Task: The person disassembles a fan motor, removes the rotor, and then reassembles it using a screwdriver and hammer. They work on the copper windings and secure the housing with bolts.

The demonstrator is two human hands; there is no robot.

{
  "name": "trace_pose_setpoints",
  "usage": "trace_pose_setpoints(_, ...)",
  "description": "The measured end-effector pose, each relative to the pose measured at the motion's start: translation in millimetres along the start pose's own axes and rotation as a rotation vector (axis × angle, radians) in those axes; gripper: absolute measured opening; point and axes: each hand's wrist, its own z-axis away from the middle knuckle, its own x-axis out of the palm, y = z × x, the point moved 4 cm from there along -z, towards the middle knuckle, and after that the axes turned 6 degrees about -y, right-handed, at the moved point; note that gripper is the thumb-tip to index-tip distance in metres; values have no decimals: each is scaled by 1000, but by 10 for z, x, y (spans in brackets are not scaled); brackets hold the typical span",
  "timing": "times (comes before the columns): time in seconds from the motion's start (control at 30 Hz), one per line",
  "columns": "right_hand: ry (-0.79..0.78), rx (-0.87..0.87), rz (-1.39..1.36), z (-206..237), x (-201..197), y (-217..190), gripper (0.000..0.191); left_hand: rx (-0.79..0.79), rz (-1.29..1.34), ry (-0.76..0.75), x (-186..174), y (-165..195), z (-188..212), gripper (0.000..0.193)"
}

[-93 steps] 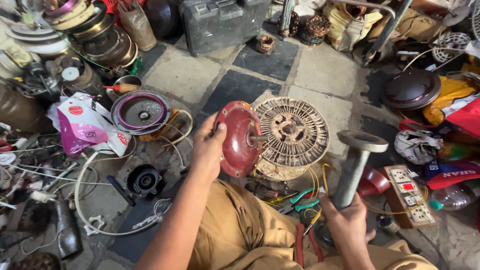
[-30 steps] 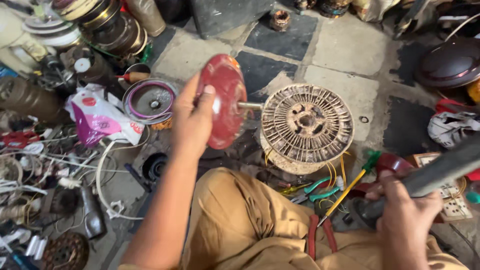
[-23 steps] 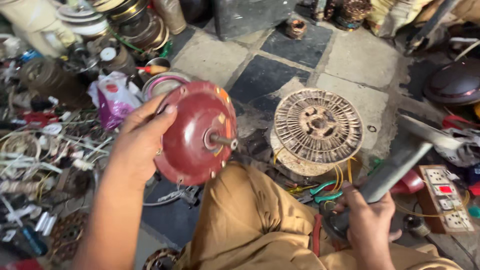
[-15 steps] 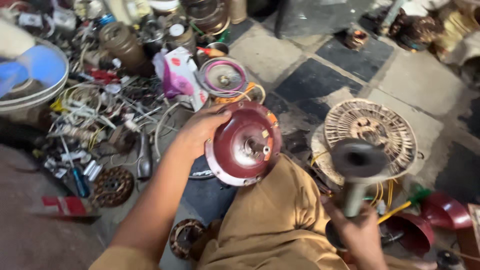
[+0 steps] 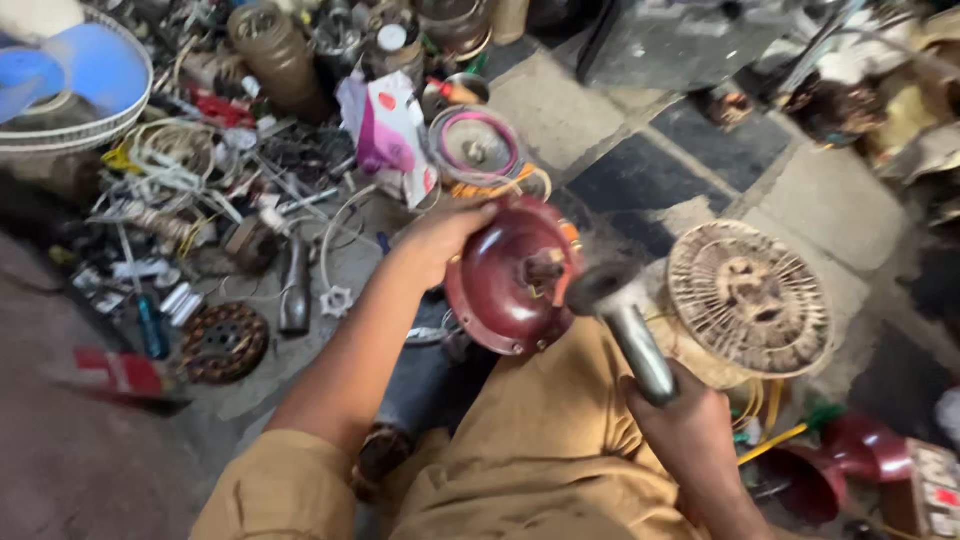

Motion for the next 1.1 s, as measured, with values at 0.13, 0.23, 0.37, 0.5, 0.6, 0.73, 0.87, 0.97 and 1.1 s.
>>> trace_pose_setpoints(0.13,411,-462,-844,206,-494,277,15,-65,134,29,23,-63,5,37)
trace_pose_setpoints(0.23,469,-687,-1134,208,-533,352,21,-62,-3,37,60,-27,2,36)
trace_pose_setpoints(0.37,30,-115,-185,-164,-86,313,22,-38,-83,33,150,31,-15,36)
trace_pose_setpoints(0.5,271,-294,-490,-150,-490,544,24,25,56,26,187,48,48,34)
trace_pose_setpoints(0.6,463,-536,-964,-4,-793,660,26,-54,80,23,183,-12,70,35)
trace_pose_setpoints(0.73,260,-413,-615,-88,-411,314,30,-92,77,74,198,-35,21,35)
trace_pose_setpoints(0.87,160,-177,-121,-126,-389,300,35,-7,49,42,253,-8,38,36)
trace_pose_setpoints(0.97,407,-252,-649,152,-642,624,29,-50,88,31,237,-52,85,37)
trace_pose_setpoints(1.1,107,-753,-1174,-86,-472,423,18,-78,80,59,190,-86,68,37)
